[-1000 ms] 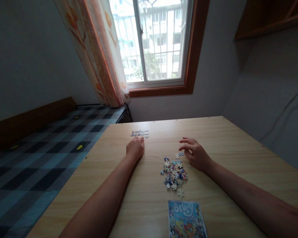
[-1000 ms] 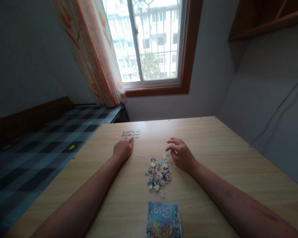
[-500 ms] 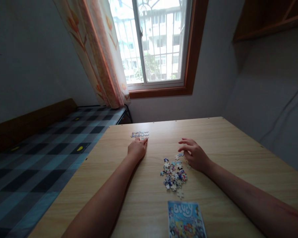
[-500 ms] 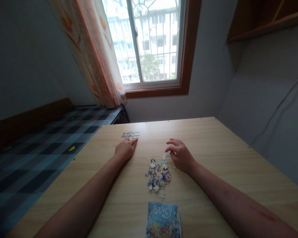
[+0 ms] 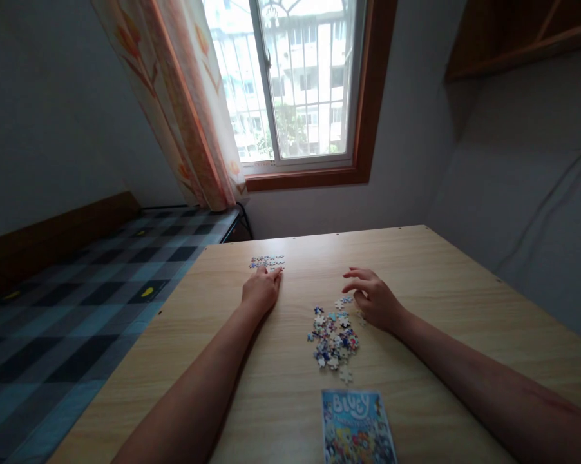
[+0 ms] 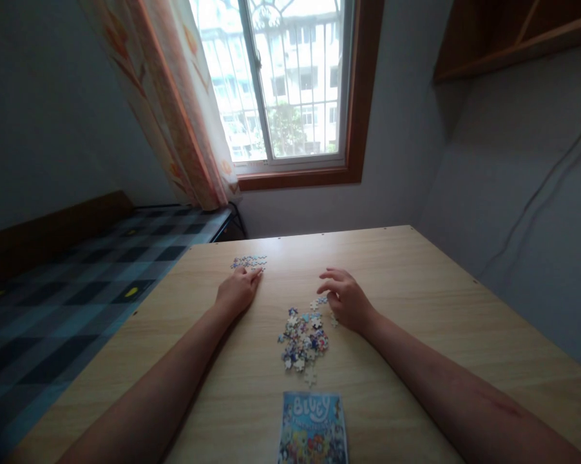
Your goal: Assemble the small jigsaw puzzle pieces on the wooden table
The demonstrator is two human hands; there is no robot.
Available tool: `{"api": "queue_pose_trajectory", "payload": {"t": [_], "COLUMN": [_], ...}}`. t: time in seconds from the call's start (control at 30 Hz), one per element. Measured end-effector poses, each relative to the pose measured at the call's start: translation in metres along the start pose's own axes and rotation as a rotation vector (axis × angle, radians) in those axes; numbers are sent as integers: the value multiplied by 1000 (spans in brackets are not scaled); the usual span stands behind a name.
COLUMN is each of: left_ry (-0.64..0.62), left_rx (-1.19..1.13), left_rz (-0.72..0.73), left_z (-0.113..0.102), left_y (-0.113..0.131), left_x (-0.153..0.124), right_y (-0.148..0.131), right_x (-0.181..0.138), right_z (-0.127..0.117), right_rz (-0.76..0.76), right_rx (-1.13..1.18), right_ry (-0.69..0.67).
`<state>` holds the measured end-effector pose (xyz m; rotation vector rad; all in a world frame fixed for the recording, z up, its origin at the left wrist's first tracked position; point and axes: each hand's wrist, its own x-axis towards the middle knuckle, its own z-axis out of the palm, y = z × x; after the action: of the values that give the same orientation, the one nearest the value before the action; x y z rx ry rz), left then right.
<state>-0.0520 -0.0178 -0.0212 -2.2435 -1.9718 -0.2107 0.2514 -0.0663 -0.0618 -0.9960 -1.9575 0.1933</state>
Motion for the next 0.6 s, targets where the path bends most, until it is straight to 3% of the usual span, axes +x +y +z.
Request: {"api": "queue_pose_trajectory", "payload": {"t": [0.2,0.33,0.47,0.6], "left_ry": [-27,32,81,-7], "left_rx": [-5,-50,-129,-173], "left_rz": [-9,11,185,423], "left_z": [-4,-4,-7,-10], "left_y": [1,5,13,23], "left_x": [-1,-3,-9,-16], "right_y": [-1,-4,-8,-15], "right_x": [0,1,2,2], "right_z": [0,-1,-5,-11], "right_rz": [-34,-42,-47,-95], "right_rx": [-21,-32,-21,21], "right_ry": [-47,-78,-116,-244]}}
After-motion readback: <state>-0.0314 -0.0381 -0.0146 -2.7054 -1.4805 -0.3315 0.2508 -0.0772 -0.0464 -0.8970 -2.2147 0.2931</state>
